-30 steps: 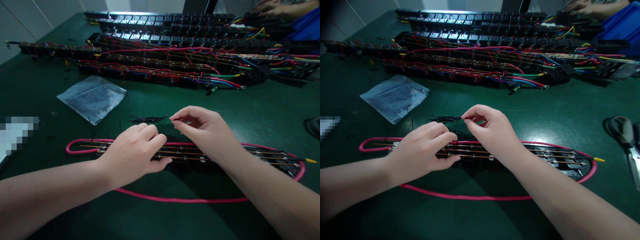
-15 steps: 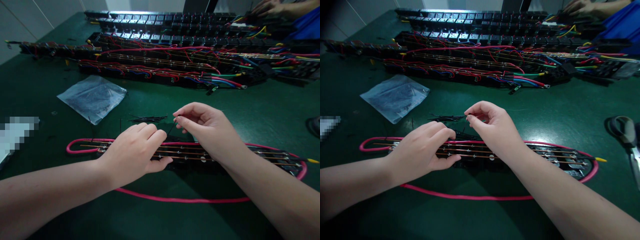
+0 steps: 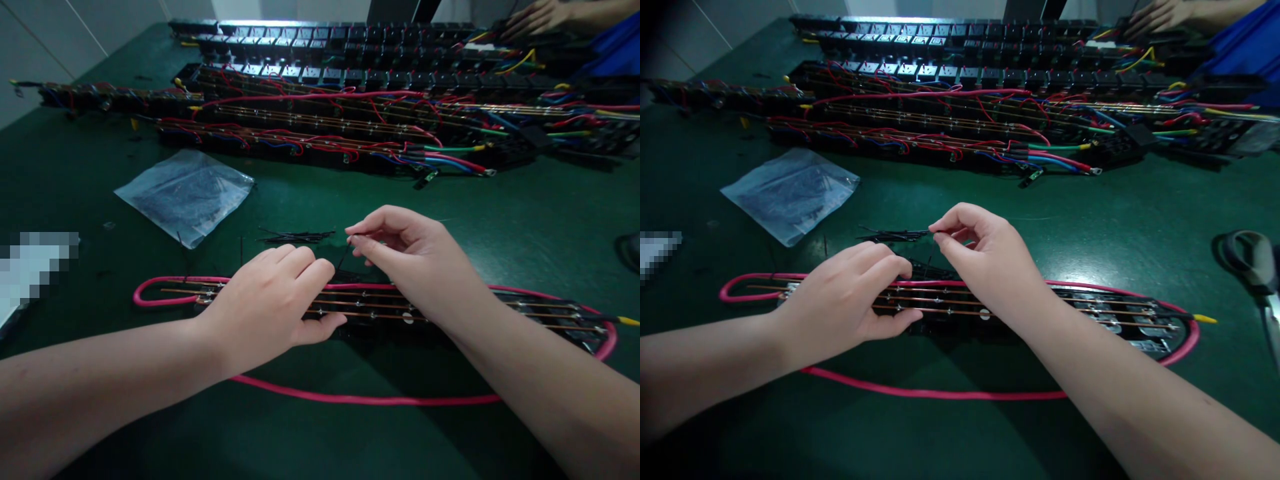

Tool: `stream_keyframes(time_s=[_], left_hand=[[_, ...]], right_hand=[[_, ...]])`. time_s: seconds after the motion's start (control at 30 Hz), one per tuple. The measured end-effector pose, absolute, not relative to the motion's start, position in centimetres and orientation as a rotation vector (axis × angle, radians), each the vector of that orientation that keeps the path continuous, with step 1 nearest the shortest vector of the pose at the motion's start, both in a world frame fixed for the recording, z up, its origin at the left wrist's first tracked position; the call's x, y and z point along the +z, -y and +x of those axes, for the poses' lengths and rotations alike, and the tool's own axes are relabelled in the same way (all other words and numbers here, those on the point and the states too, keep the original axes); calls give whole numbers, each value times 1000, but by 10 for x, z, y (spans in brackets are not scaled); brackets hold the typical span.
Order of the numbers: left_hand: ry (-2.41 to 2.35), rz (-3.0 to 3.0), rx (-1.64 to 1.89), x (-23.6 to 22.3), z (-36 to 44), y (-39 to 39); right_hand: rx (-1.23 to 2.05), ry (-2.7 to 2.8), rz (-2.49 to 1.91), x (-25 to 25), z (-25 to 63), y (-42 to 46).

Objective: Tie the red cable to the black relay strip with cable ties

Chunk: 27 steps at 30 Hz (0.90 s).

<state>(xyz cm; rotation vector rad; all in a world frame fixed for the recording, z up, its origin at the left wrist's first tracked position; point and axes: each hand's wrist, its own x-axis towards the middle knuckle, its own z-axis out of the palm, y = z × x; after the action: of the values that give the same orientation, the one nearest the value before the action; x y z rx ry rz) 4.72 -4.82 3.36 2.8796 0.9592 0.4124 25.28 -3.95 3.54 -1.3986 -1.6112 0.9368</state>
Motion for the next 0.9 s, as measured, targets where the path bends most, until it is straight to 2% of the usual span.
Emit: stream_keyframes(time_s=[0.9], left_hand=[[-974, 2814, 328, 34, 49, 48]], right_hand=[[830, 1610, -1448, 40, 251, 42]])
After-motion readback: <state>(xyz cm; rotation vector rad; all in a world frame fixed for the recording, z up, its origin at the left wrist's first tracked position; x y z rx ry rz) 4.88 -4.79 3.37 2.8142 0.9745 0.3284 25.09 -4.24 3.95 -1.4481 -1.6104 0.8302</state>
